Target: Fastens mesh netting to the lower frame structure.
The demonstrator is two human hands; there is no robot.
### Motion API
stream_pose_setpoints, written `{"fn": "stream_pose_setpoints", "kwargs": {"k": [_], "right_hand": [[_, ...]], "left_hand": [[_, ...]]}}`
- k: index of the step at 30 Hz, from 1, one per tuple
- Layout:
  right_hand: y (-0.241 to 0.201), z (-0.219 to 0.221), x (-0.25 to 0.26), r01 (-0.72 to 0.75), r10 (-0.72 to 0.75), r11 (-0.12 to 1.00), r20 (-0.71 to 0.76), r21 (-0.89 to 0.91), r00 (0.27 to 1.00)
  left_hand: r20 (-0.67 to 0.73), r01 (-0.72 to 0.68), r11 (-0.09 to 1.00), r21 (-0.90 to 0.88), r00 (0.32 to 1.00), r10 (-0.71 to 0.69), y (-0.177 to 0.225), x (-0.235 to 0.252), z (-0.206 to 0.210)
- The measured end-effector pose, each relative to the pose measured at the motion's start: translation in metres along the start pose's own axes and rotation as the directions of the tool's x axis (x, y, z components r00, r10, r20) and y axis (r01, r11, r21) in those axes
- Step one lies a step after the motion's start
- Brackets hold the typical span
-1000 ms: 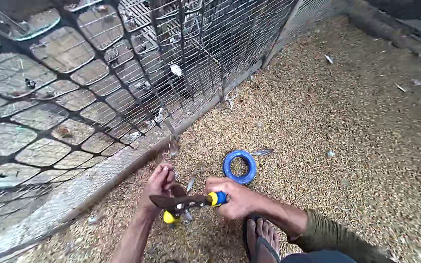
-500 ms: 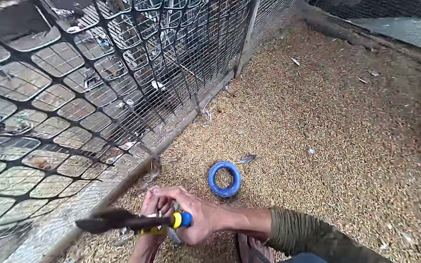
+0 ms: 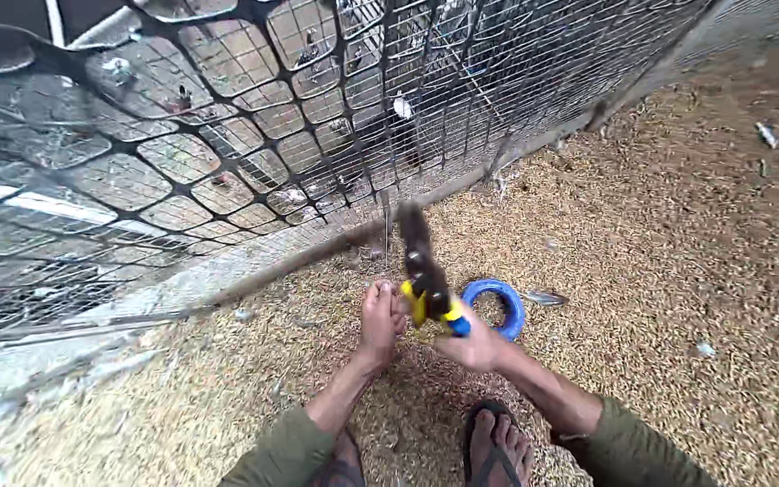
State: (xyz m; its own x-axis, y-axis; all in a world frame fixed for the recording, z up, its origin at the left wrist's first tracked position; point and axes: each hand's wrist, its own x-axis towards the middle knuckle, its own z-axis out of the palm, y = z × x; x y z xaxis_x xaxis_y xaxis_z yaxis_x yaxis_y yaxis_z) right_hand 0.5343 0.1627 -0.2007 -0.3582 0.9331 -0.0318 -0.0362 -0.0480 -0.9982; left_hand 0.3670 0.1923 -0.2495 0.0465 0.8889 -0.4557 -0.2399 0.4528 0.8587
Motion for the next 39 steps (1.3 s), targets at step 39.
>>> {"fn": "stream_pose_setpoints", "kwargs": {"k": [39], "right_hand": [[0.014,-0.105,0.058,-0.524,0.666,0.439,-0.126,-0.730,0.735]], "left_hand": [[-0.060,-0.163,0.986,-0.035,0.985,0.161,0.007,0.001,-0.027]]}}
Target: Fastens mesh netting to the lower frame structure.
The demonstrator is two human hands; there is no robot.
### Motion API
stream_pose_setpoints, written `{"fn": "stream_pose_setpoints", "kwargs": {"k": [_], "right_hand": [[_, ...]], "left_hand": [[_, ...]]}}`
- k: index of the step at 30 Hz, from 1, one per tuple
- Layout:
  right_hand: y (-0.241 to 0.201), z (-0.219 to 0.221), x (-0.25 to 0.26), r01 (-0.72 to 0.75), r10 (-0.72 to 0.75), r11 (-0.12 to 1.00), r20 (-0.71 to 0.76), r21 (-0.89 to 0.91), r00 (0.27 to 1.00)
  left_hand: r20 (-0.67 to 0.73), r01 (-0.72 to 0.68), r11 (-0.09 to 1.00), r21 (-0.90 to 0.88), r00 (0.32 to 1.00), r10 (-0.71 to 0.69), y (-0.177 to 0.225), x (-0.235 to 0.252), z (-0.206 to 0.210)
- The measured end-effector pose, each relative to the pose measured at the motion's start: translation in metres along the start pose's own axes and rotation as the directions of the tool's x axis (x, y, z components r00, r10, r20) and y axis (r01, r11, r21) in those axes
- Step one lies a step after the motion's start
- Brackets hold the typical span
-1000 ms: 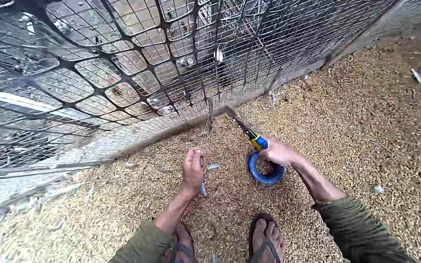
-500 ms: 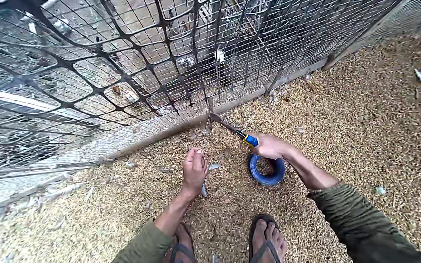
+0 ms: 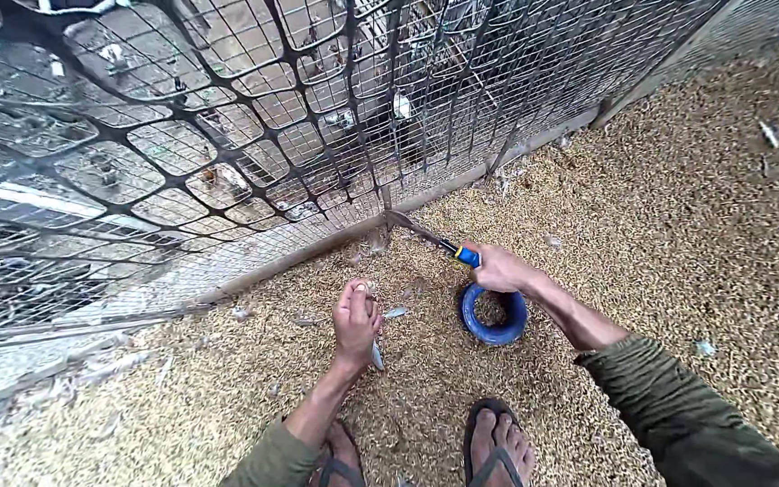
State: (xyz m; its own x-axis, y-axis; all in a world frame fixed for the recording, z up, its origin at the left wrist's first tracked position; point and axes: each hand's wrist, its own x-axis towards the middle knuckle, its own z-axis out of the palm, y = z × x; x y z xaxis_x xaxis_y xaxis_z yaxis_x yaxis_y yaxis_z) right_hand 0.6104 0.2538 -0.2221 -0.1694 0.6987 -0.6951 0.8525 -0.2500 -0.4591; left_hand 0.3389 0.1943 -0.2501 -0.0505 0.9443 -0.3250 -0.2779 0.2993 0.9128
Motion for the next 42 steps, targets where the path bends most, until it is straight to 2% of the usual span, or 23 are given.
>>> {"fn": "stream_pose_setpoints", "kwargs": {"k": [3,7,12,17,19,22,23,25,26,28,30,33,36,38,40,42], "right_hand": [[0.026,-0.005,-0.009,-0.047,0.046,0.999,-0.051,-0.026,0.998],[0.082,-0.013,-0.023,-0.068,0.043,0.993,-0.250,-0.092,0.967],[0.169,-0.010,-0.042,-0.287,0.164,0.938,-0.476,-0.196,0.864],[0.223,-0.005,-0.064,-0.455,0.271,0.866,-0.570,-0.208,0.776],[0.216,-0.004,-0.073,-0.465,0.291,0.871,-0.593,-0.161,0.751],[0.163,0.010,-0.080,-0.390,0.280,0.920,-0.624,-0.042,0.729],[0.138,0.019,-0.076,-0.332,0.266,0.943,-0.600,0.000,0.755],[0.094,0.041,-0.062,-0.228,0.227,0.972,-0.410,0.047,0.884],[0.079,0.051,-0.053,-0.211,0.219,0.976,-0.316,0.061,0.923],[0.060,0.062,-0.042,-0.219,0.226,0.974,-0.223,0.057,0.948],[0.053,0.065,-0.038,-0.210,0.218,0.976,-0.206,0.058,0.954],[0.042,0.043,-0.067,-0.145,0.179,0.976,-0.218,0.162,0.959],[0.060,0.005,-0.118,-0.152,0.234,0.957,-0.347,0.248,0.908],[0.090,-0.029,-0.146,-0.237,0.313,0.945,-0.416,0.225,0.854],[0.125,-0.071,-0.173,-0.369,0.408,0.913,-0.404,0.173,0.819],[0.175,-0.098,-0.190,-0.452,0.447,0.887,-0.411,0.092,0.795]], "left_hand": [[-0.018,-0.018,1.000,-0.014,1.000,0.018,0.000,-0.001,-0.005],[0.032,-0.057,0.998,-0.015,0.998,0.058,-0.001,-0.001,-0.013],[0.282,-0.038,0.998,-0.055,0.958,0.052,0.010,-0.004,-0.001],[0.557,-0.016,0.997,-0.075,0.829,0.055,0.040,0.005,0.013],[0.633,-0.017,0.998,-0.060,0.772,0.051,0.053,0.010,0.014],[0.746,-0.032,0.999,-0.026,0.665,0.040,0.074,0.022,0.013],[0.778,-0.038,0.999,-0.025,0.626,0.043,0.079,0.028,0.012],[0.827,-0.040,0.999,-0.031,0.560,0.049,0.086,0.037,0.010],[0.848,-0.041,0.999,-0.031,0.529,0.048,0.090,0.043,0.010],[0.873,-0.041,0.999,-0.025,0.486,0.041,0.102,0.050,0.011],[0.891,-0.046,0.999,-0.006,0.453,0.026,0.116,0.054,0.013],[0.924,-0.091,0.996,0.019,0.383,0.017,0.141,0.057,0.024],[0.950,-0.142,0.990,0.023,0.311,0.023,0.163,0.062,0.045],[0.957,-0.181,0.982,0.054,0.292,0.001,0.171,0.067,0.065],[0.948,-0.156,0.976,0.154,0.302,-0.101,0.171,0.072,0.091],[0.907,-0.102,0.960,0.262,0.366,-0.208,0.160,0.074,0.121]]}}
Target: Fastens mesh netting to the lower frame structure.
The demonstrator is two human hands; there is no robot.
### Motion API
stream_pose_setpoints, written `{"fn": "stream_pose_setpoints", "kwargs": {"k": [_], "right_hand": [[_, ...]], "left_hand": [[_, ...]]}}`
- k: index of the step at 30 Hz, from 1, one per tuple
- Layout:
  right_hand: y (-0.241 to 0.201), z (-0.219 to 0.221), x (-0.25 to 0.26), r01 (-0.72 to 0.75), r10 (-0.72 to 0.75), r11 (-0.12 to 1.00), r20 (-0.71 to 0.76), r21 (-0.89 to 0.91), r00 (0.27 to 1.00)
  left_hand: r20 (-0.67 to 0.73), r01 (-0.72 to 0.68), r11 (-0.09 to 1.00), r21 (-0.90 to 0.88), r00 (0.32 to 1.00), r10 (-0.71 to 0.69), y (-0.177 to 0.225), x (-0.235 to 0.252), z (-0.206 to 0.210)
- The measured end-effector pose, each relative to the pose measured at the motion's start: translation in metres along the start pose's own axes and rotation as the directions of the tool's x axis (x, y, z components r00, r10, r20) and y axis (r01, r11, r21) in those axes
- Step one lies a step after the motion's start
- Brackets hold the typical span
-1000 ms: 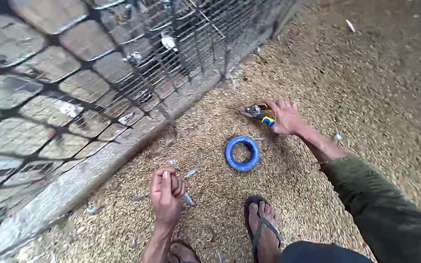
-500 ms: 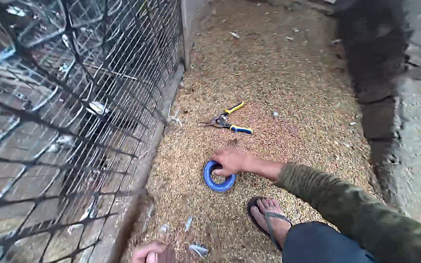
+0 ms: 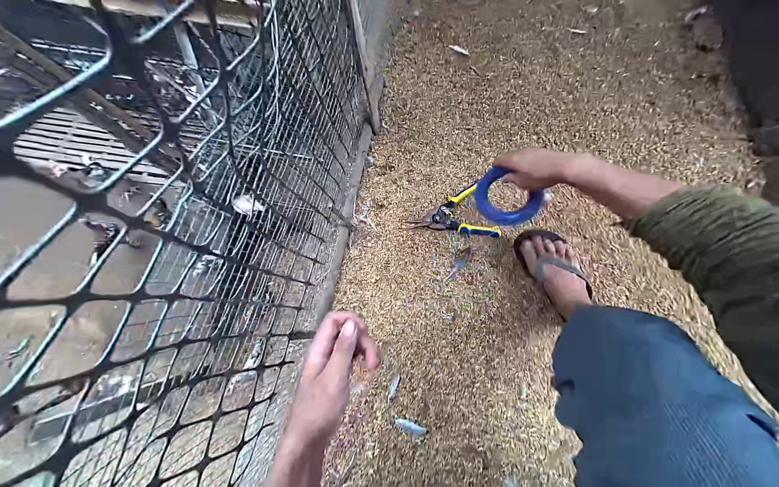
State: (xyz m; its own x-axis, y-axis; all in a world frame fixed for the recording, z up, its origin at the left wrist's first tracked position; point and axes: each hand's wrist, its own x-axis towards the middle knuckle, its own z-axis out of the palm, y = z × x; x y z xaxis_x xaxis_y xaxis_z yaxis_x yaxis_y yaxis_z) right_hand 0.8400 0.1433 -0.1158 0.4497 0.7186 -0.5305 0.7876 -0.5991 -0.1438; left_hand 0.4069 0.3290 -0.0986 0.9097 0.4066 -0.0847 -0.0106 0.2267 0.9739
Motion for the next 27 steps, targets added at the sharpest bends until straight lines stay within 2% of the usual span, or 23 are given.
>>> {"fn": "stream_pose_setpoints", "kwargs": {"k": [2,4,5,6,8,10,11,13,14,16,19,21,22,23,25,27], "right_hand": [[0.050,-0.014,0.029,-0.027,0.021,0.994,-0.060,-0.110,0.998],[0.075,-0.024,0.060,-0.094,0.066,0.984,-0.182,-0.149,0.981],[0.074,-0.030,0.070,-0.087,0.052,0.988,-0.251,-0.131,0.967],[0.065,-0.036,0.075,-0.016,-0.011,0.996,-0.315,-0.085,0.949],[0.030,-0.038,0.073,0.295,-0.241,0.953,-0.417,0.069,0.876],[-0.016,-0.026,0.062,0.545,-0.416,0.778,-0.393,0.312,0.820],[-0.035,-0.024,0.063,0.570,-0.477,0.688,-0.312,0.450,0.822],[-0.060,-0.018,0.080,0.467,-0.568,0.559,-0.094,0.686,0.818],[-0.067,-0.013,0.094,0.411,-0.591,0.484,-0.058,0.772,0.805],[-0.077,-0.005,0.115,0.298,-0.577,0.298,-0.078,0.907,0.813],[-0.081,0.009,0.140,0.166,-0.555,0.036,-0.118,0.985,0.824],[-0.083,0.021,0.151,0.094,-0.556,-0.055,-0.108,0.994,0.824],[-0.084,0.022,0.155,0.066,-0.560,-0.022,-0.067,0.998,0.826],[-0.084,0.018,0.162,0.052,-0.576,0.069,-0.003,0.996,0.818],[-0.083,0.005,0.181,0.058,-0.635,0.340,0.184,0.939,0.750],[-0.087,-0.005,0.199,0.140,-0.669,0.554,0.339,0.820,0.661]], "left_hand": [[-0.155,0.109,0.993,-0.050,0.981,-0.116,-0.006,0.036,0.021],[-0.337,0.209,0.963,-0.169,0.906,-0.256,-0.010,0.073,0.045],[-0.403,0.233,0.945,-0.228,0.861,-0.309,-0.011,0.092,0.055],[-0.444,0.229,0.939,-0.257,0.835,-0.325,-0.014,0.109,0.062],[-0.481,0.229,0.946,-0.231,0.818,-0.315,-0.021,0.137,0.075],[-0.493,0.242,0.952,-0.185,0.815,-0.303,-0.027,0.161,0.090],[-0.494,0.248,0.952,-0.180,0.814,-0.305,-0.030,0.174,0.098],[-0.509,0.262,0.944,-0.202,0.795,-0.330,-0.039,0.198,0.117],[-0.523,0.268,0.937,-0.226,0.777,-0.349,-0.045,0.210,0.125],[-0.560,0.288,0.919,-0.268,0.730,-0.392,-0.055,0.231,0.138],[-0.639,0.277,0.901,-0.335,0.635,-0.433,-0.064,0.254,0.149],[-0.663,0.321,0.884,-0.338,0.586,-0.466,-0.067,0.260,0.152],[-0.652,0.382,0.863,-0.332,0.568,-0.502,-0.065,0.259,0.152],[-0.616,0.466,0.825,-0.320,0.560,-0.554,-0.063,0.255,0.148],[-0.540,0.641,0.711,-0.288,0.504,-0.674,-0.058,0.241,0.132],[-0.585,0.741,0.629,-0.236,0.408,-0.701,-0.057,0.221,0.107]]}}
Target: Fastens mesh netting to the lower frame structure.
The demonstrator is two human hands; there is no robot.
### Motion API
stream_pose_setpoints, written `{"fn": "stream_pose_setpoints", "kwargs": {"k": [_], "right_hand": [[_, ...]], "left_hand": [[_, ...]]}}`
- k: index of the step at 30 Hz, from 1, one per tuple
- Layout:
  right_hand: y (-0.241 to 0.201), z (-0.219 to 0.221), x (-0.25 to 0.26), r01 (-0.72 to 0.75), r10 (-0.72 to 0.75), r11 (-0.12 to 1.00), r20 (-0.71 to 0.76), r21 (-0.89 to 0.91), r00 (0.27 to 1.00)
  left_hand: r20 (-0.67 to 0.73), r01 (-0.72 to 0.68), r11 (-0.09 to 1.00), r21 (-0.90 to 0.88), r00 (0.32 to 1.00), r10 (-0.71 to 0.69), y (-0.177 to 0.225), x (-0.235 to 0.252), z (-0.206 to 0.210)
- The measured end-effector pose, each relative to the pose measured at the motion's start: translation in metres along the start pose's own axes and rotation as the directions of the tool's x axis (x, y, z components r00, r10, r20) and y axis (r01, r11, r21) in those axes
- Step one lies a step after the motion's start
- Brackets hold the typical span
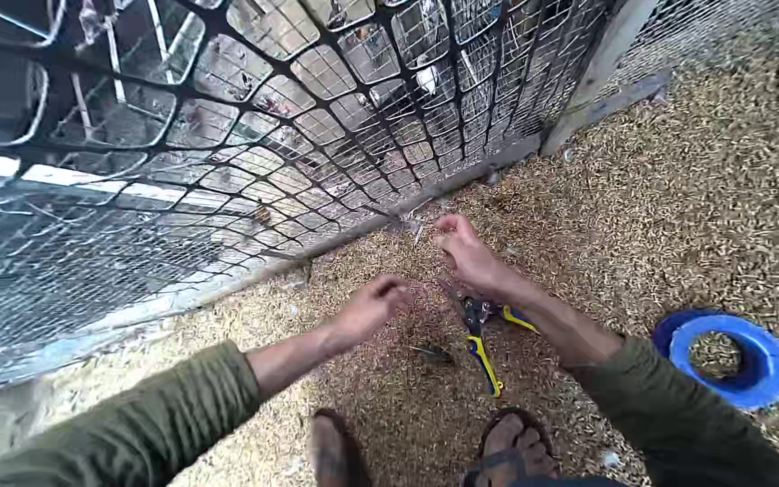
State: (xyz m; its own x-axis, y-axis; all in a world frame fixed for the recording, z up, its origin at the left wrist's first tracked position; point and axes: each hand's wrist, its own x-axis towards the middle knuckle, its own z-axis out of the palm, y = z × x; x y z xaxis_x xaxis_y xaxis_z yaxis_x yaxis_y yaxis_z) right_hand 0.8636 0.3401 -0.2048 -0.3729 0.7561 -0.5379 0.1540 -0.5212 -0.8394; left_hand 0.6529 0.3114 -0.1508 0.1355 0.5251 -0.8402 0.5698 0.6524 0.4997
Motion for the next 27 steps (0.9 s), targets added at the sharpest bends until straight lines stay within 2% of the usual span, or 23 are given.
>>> {"fn": "stream_pose_setpoints", "kwargs": {"k": [3,6,10,12,15,17,21,27], "right_hand": [[-0.007,-0.014,0.024,0.007,0.025,0.962,0.115,-0.274,0.993],[-0.009,-0.014,0.046,0.115,-0.083,0.904,0.094,-0.411,0.992],[-0.017,0.008,0.038,0.115,-0.158,0.917,-0.081,-0.383,0.984],[0.005,0.018,0.065,0.113,-0.185,0.940,-0.203,-0.322,0.961],[0.026,0.041,0.055,0.154,-0.217,0.967,-0.344,-0.203,0.914],[0.026,0.053,0.055,0.144,-0.222,0.967,-0.415,-0.211,0.882],[0.018,0.056,0.081,0.042,-0.191,0.958,-0.521,-0.285,0.832],[0.014,0.052,0.090,0.040,-0.195,0.954,-0.515,-0.298,0.835]], "left_hand": [[-0.159,-0.019,0.998,0.061,0.987,0.028,-0.018,0.023,-0.048],[-0.276,-0.133,0.991,0.000,0.953,0.127,-0.034,0.055,-0.064],[-0.369,-0.344,0.904,-0.254,0.898,0.239,-0.049,0.095,-0.046],[-0.395,-0.442,0.813,-0.378,0.872,0.290,-0.054,0.116,-0.038],[-0.465,-0.559,0.630,-0.539,0.821,0.331,-0.065,0.137,-0.027],[-0.501,-0.602,0.552,-0.577,0.795,0.343,-0.067,0.142,-0.024],[-0.470,-0.614,0.498,-0.612,0.789,0.394,-0.069,0.145,-0.016],[-0.556,-0.687,0.441,-0.578,0.727,0.403,-0.074,0.157,-0.015]]}}
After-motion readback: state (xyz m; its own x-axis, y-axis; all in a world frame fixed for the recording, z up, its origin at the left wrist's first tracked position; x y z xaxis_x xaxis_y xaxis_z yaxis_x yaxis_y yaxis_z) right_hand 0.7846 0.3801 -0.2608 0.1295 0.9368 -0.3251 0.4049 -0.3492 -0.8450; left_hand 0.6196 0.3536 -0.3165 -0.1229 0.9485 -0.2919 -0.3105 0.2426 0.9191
